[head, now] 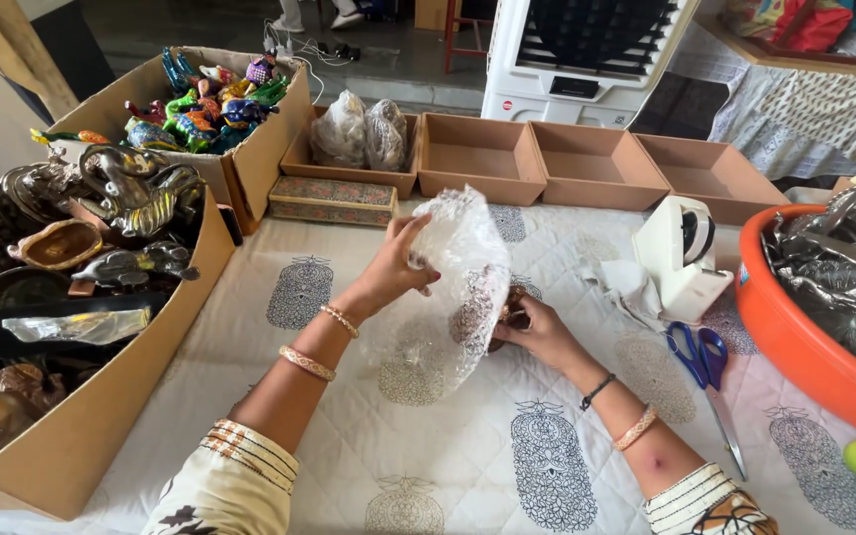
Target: The recorder is wrapping small figurines in bubble wrap and organizing them in boxes.
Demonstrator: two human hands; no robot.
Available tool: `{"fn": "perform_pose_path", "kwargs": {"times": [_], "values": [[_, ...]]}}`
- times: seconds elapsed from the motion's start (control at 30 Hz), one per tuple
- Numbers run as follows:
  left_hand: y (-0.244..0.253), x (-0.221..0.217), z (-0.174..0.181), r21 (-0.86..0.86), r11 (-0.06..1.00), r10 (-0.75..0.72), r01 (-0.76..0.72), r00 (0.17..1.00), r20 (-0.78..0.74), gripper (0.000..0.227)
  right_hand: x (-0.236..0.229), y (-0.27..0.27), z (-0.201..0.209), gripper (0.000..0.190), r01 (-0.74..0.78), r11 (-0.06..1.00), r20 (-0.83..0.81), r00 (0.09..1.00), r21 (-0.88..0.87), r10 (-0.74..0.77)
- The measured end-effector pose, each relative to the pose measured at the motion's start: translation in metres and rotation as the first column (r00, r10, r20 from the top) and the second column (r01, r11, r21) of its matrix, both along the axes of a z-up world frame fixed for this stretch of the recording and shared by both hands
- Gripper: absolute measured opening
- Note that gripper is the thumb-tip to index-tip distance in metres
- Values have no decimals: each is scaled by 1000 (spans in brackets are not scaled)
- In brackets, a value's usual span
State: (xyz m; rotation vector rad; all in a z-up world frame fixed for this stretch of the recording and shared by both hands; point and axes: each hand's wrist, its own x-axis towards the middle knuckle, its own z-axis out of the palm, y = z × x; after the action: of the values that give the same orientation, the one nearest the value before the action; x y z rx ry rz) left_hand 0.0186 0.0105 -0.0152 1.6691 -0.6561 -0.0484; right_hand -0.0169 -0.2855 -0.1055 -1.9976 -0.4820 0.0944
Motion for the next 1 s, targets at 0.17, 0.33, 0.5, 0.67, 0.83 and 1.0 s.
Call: {"fn": "perform_pose_path", "kwargs": {"times": [0.17, 0.33, 0.5, 0.67, 0.83, 1.0], "values": [[-11, 31, -57, 261, 941, 240, -218, 969, -58, 95, 5, 2, -12, 58, 71, 971, 53, 995, 230, -85], [-24, -13, -25, 722, 539, 246, -435, 900, 359, 73, -5, -16, 20, 50, 332, 887, -153, 942, 322, -297], [-37, -18, -48, 602, 320, -91, -731, 609, 788, 48, -10, -35, 49, 47, 393, 642, -275, 919, 658, -281], [-58, -54, -21, 778, 622, -56, -89, 986, 158, 49, -8, -49, 55, 46, 256, 332, -215, 964, 908, -157], [-81, -65, -58, 852, 464, -244, -243, 890, 386, 67, -28, -16, 72, 51, 155, 296, -159, 987, 943, -9], [-87, -83, -47, 860, 457, -256, -228, 892, 373, 68, -32, 23, 75, 46, 41, 343, -137, 956, 938, 258]]}}
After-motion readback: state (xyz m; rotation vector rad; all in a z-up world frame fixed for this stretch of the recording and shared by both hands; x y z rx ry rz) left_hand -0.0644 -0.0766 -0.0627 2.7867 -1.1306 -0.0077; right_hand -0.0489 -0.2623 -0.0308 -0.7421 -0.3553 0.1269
